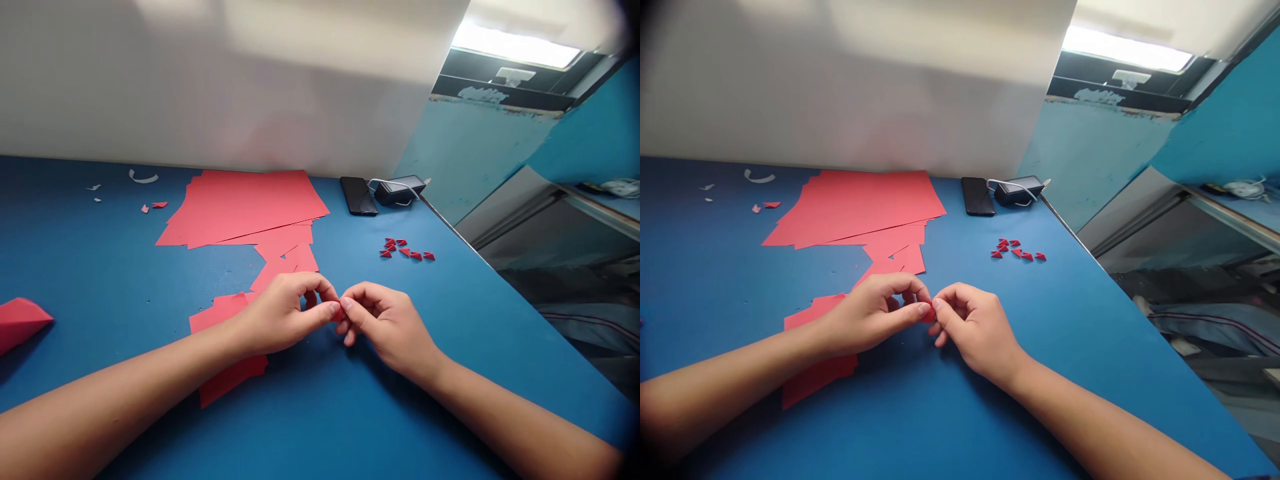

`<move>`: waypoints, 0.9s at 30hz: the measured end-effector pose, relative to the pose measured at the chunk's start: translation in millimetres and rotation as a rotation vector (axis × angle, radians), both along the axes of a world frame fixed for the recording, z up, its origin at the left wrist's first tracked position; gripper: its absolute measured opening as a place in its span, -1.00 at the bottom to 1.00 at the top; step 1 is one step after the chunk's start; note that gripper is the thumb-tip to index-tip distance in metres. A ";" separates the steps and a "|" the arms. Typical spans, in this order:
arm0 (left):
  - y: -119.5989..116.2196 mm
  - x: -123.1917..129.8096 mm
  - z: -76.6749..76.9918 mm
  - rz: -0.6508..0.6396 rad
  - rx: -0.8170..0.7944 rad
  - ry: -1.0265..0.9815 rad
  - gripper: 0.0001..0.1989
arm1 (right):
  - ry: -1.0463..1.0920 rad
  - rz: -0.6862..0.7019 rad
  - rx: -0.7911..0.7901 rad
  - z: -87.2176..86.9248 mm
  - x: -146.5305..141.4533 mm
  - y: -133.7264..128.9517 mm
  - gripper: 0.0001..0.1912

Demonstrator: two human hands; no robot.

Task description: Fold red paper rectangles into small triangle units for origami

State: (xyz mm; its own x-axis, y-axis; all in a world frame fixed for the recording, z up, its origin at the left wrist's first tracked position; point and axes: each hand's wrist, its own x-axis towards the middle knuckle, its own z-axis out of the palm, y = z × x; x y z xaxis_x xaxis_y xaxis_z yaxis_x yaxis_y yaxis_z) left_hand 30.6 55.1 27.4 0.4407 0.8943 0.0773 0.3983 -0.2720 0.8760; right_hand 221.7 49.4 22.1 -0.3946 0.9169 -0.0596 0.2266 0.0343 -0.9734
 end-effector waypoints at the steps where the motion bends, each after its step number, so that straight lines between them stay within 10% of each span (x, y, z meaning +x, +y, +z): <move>1: -0.8 0.7 0.0 0.003 0.001 0.009 -0.83 | 0.007 0.005 0.014 -0.8 0.1 -0.4 -0.78; 27: -8.0 5.7 -7.6 -0.001 0.247 0.074 -0.92 | -0.275 0.035 0.340 -0.3 -1.2 1.2 -0.84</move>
